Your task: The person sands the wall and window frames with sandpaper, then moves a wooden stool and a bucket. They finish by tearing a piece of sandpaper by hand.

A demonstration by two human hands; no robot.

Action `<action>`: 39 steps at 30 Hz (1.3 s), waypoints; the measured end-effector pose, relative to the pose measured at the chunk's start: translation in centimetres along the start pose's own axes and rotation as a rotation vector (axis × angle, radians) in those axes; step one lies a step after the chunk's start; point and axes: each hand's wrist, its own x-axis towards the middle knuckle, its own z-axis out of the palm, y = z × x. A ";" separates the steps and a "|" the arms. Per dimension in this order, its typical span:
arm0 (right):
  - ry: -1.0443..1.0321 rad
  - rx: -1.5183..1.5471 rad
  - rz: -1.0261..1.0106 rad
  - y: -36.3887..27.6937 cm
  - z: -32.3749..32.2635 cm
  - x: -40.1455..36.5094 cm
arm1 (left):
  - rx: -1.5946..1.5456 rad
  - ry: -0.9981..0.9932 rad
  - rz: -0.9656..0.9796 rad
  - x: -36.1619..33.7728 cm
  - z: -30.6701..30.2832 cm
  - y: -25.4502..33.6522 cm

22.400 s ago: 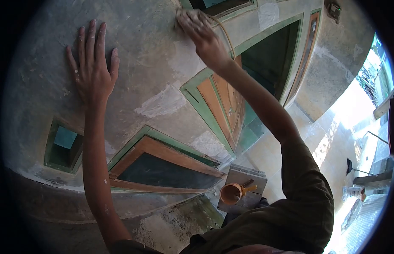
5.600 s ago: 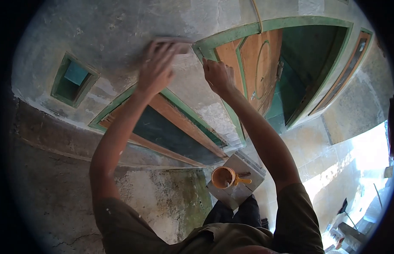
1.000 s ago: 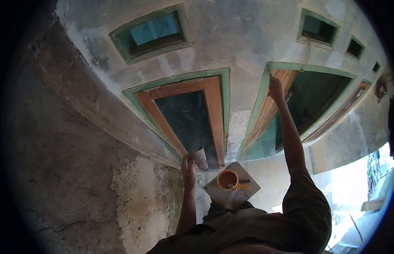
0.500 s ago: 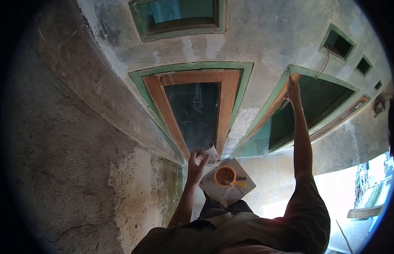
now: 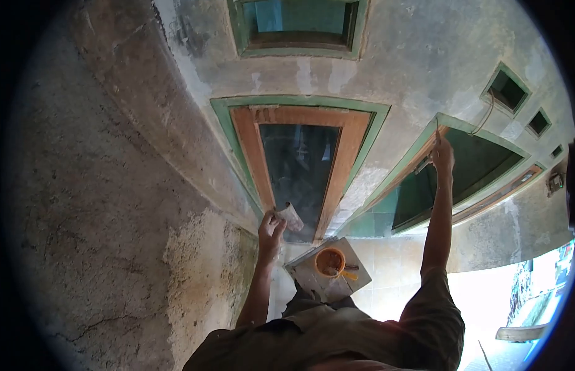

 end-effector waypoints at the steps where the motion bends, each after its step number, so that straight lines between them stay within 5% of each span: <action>1: 0.136 -0.286 -0.092 -0.7 -0.4 -0.9 | 0.001 0.028 -0.003 -0.2 0.3 1.1; 4: 0.043 -0.099 -0.125 -8.2 -0.3 -8.4 | -0.035 -0.037 -0.017 -0.1 -0.9 -0.1; 8: -0.996 0.679 -0.397 -11.5 4.5 -17.3 | -0.071 -0.140 0.003 -0.1 1.3 1.0; 13: -1.066 0.915 -0.435 -14.4 7.4 -24.3 | -0.068 -0.264 -0.008 0.6 3.7 0.9; 15: -1.301 1.302 -0.335 -14.5 7.3 -25.2 | -0.215 -0.390 -0.038 1.4 4.7 1.2; 16: -1.289 1.305 -0.333 -14.8 6.8 -25.8 | -0.213 -0.401 -0.041 1.4 5.4 1.5; 18: -1.120 1.492 0.045 -15.7 5.2 -26.9 | -0.323 -0.357 -0.115 1.4 7.2 2.3; 23: -0.908 1.395 0.109 -13.5 6.1 -27.4 | -0.042 -0.487 -0.030 2.3 9.2 3.2; 32: -0.825 1.211 -0.036 -12.3 4.4 -28.2 | -0.145 -0.449 -0.064 1.5 9.7 -0.2; 37: -0.543 0.863 -0.483 -13.6 3.4 -28.0 | -0.101 -0.337 -0.023 0.1 9.1 -1.7; 39: -0.572 0.819 -0.452 -13.3 3.6 -28.5 | -0.102 -0.315 -0.023 -0.5 8.7 -1.8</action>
